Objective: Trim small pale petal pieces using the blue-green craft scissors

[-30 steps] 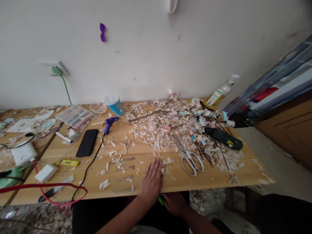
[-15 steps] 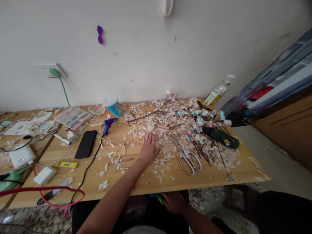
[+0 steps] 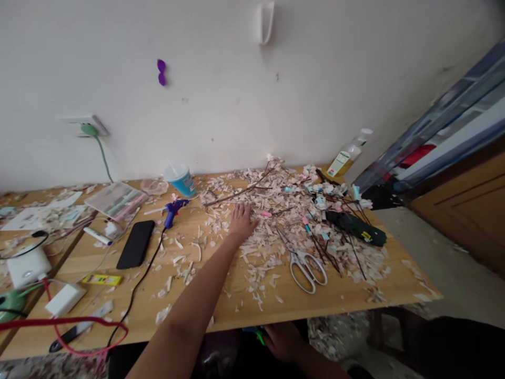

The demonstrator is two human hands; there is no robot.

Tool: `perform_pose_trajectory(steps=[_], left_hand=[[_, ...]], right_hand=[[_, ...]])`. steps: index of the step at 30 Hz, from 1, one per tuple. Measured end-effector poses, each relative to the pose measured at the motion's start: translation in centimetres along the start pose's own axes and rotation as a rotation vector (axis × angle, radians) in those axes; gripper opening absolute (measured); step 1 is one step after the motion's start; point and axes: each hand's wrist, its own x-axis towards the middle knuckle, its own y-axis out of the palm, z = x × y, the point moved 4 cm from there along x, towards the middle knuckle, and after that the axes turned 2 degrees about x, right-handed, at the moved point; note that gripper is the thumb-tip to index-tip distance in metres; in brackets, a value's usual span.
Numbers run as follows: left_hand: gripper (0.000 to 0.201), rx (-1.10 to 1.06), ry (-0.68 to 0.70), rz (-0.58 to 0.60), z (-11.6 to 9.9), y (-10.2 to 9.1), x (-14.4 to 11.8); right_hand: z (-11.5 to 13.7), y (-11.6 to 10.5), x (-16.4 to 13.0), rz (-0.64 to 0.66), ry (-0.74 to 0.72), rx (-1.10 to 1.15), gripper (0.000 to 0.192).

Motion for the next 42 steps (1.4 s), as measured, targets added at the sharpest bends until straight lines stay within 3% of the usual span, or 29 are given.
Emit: perform_pose_trajectory(steps=[4,12,14,19,21,24,28,32,37,42], left_hand=[[0.035,-0.085,0.055,0.092,0.1,0.5,1.0],[0.059,-0.100,0.118,0.080,1.5,-3.8,0.9],[0.056,-0.073,0.108,0.089,1.4,-3.1,0.2],[0.065,0.063,0.197,0.194,-0.4,1.4,-2.9],[0.054,-0.006,0.175,0.196,-0.8,2.4,-3.3],[0.032,-0.169,0.108,0.187,-0.4,2.3,-3.1],[0.028,-0.270,0.066,0.168,1.0,0.2,-2.7],[0.046,-0.367,0.056,0.128,2.2,-3.5,-1.9],[0.069,-0.562,0.187,0.270,1.5,-7.5,-0.9],[0.042,-0.060,0.164,0.200,1.6,-8.5,-2.0]], right_hand=[[0.3,0.0,0.5,0.011,-0.007,0.018,0.052],[0.1,-0.5,0.6,-0.003,0.000,0.072,0.052],[0.1,-0.7,0.5,-0.007,0.009,0.079,0.051],[0.2,-0.7,0.5,0.007,0.006,0.092,0.051],[0.2,-0.6,0.5,0.008,0.008,0.091,0.050],[0.1,-0.4,0.5,-0.002,0.015,0.083,0.049],[0.2,-0.4,0.5,-0.020,-0.002,0.072,0.047],[0.5,-0.5,0.5,-0.037,-0.004,0.049,0.047],[1.1,-1.2,0.6,-0.059,-0.014,0.017,0.050],[1.6,-2.1,0.3,-0.087,-0.031,0.017,0.050]])
